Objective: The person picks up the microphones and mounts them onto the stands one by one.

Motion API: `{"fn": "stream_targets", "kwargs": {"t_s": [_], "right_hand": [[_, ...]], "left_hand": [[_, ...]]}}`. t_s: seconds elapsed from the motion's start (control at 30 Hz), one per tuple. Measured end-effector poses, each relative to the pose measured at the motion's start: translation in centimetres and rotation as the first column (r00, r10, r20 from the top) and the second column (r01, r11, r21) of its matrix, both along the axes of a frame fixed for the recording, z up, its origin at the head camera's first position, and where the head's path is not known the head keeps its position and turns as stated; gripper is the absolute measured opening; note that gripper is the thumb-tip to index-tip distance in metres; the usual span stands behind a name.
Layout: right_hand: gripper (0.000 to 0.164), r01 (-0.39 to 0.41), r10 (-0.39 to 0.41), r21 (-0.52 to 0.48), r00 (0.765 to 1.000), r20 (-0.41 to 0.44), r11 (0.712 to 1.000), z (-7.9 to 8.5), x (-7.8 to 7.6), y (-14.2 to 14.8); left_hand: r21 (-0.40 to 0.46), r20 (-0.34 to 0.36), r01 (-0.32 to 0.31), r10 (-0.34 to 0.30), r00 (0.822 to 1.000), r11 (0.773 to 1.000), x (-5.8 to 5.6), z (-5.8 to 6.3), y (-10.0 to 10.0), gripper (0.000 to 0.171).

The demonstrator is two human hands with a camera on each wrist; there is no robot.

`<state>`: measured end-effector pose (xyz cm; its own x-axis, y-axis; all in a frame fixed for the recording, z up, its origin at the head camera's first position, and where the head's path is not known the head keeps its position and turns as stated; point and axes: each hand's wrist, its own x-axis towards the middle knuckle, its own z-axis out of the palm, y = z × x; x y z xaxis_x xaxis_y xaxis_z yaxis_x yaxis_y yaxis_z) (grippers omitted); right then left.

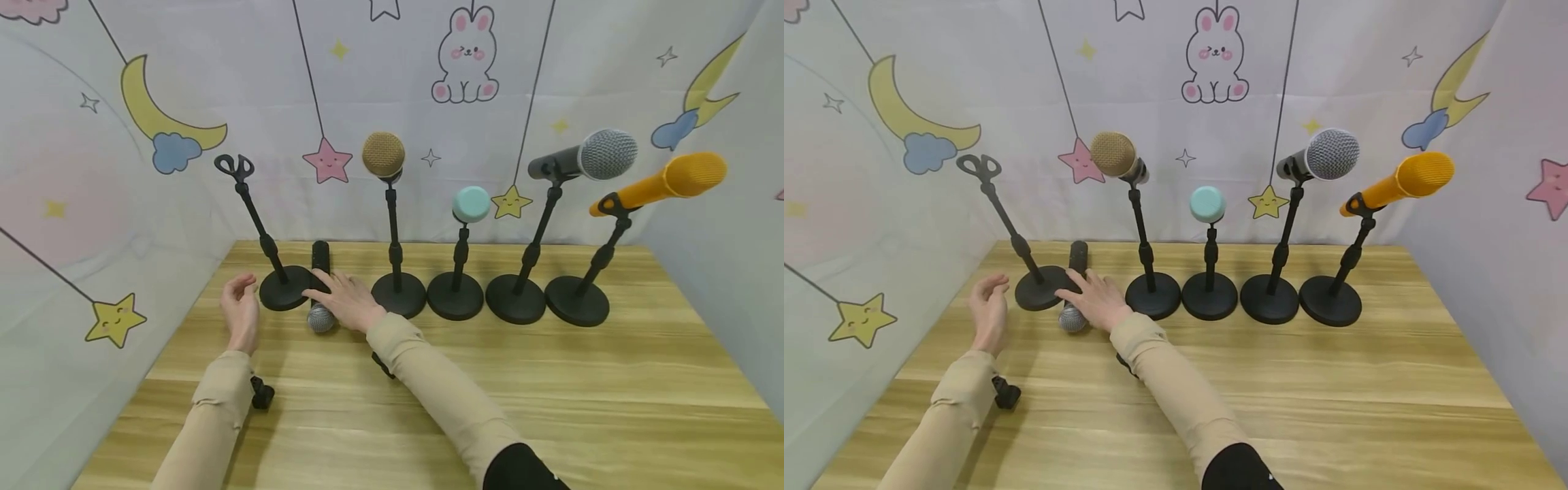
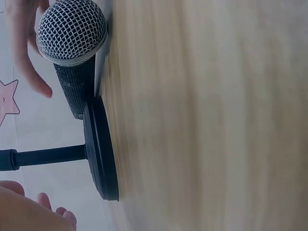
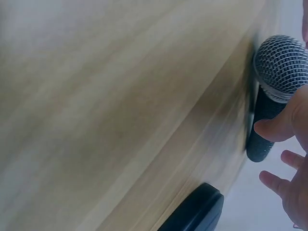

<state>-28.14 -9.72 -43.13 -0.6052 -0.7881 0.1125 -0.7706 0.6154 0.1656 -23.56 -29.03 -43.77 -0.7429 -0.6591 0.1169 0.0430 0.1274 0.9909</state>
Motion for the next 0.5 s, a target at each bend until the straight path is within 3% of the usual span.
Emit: {"fn": "stream_targets", "kwargs": {"t_s": [0.13,0.2,0.27,0.43,0.5], "right_hand": [[0.052,0.032,-0.032,0.022,0.999,-0.02,0.999,-0.5,-0.3,-0.4],[0.051,0.046,-0.046,0.025,0.999,-0.024,0.999,-0.8,-0.4,-0.5],[0.05,0.056,-0.056,0.021,0.998,-0.026,0.998,-1.0,-0.5,-0.6],[0.048,0.069,-0.069,0.005,0.997,-0.041,0.998,-1.3,-0.7,-0.9],[0.047,0.07,-0.07,0.0,0.997,-0.037,0.998,-1.5,-0.8,-1.1]], "left_hand": [[-0.028,-0.018,0.019,-0.019,1.0,0.999,-1.4,-2.5,-1.5,0.019],[-0.033,0.009,0.026,-0.025,1.0,0.999,-1.7,-2.9,-1.8,0.019],[-0.032,0.02,0.028,-0.028,0.999,0.999,-1.5,-2.4,-1.4,0.021],[-0.022,0.07,0.019,-0.017,0.997,1.0,0.0,0.4,0.6,0.024],[-0.001,0.079,0.025,-0.024,0.997,1.0,0.3,0.7,0.8,0.025]]}}
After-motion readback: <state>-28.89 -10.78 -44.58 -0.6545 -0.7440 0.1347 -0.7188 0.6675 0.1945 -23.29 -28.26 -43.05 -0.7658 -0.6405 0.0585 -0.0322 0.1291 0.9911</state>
